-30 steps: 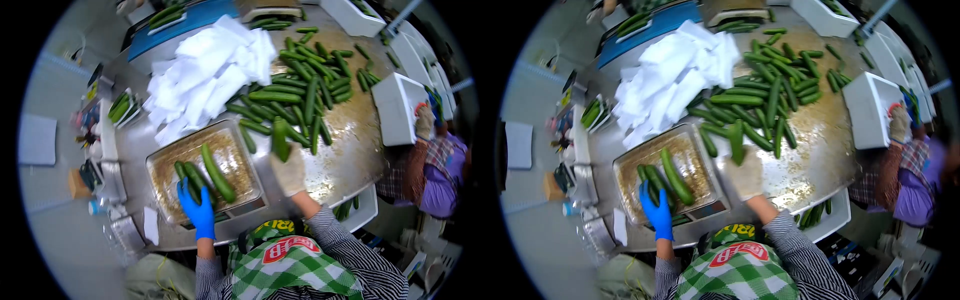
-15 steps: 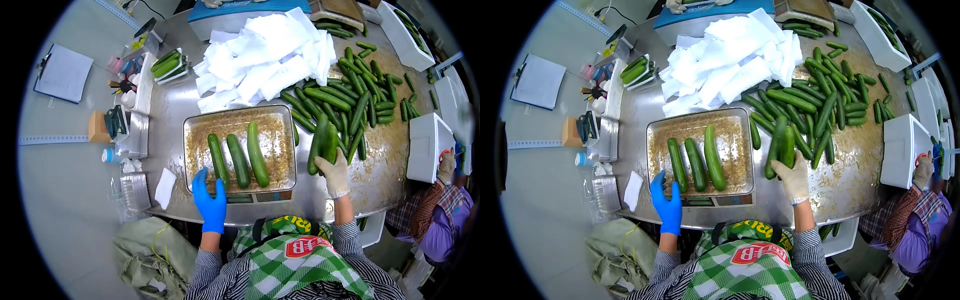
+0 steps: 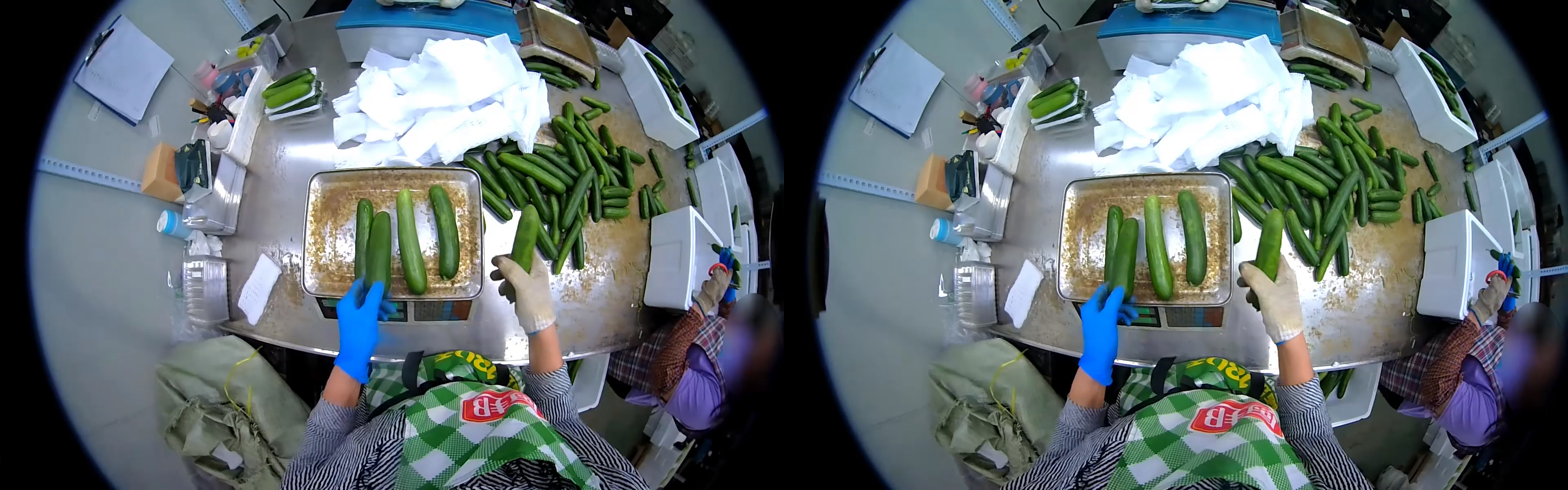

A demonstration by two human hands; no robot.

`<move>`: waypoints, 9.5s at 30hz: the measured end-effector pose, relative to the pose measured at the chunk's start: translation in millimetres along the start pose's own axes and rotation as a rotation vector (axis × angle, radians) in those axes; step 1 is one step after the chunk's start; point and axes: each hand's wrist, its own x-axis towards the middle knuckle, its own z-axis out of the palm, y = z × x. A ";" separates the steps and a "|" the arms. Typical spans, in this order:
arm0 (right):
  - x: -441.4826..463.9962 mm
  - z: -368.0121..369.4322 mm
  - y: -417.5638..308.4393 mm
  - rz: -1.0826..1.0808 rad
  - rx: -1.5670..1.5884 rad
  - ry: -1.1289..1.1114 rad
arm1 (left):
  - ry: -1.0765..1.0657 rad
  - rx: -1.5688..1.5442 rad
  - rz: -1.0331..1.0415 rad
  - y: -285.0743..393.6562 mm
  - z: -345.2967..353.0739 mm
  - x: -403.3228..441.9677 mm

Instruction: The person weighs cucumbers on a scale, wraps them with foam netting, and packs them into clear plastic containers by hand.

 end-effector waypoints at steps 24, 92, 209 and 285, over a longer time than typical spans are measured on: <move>-7.6 -28.9 77.2 -0.062 0.552 -0.107 | -0.502 0.451 0.313 -58.9 85.6 -57.0; 13.3 119.3 12.2 -0.563 -1.013 0.354 | 0.339 1.229 0.563 -70.9 -280.7 75.6; -15.0 72.8 16.1 -0.638 -0.562 -0.113 | -0.563 1.325 1.201 28.0 -134.8 -63.3; 62.6 207.0 -53.5 -0.665 -1.227 -0.275 | -0.100 1.213 1.112 -5.0 -115.9 60.8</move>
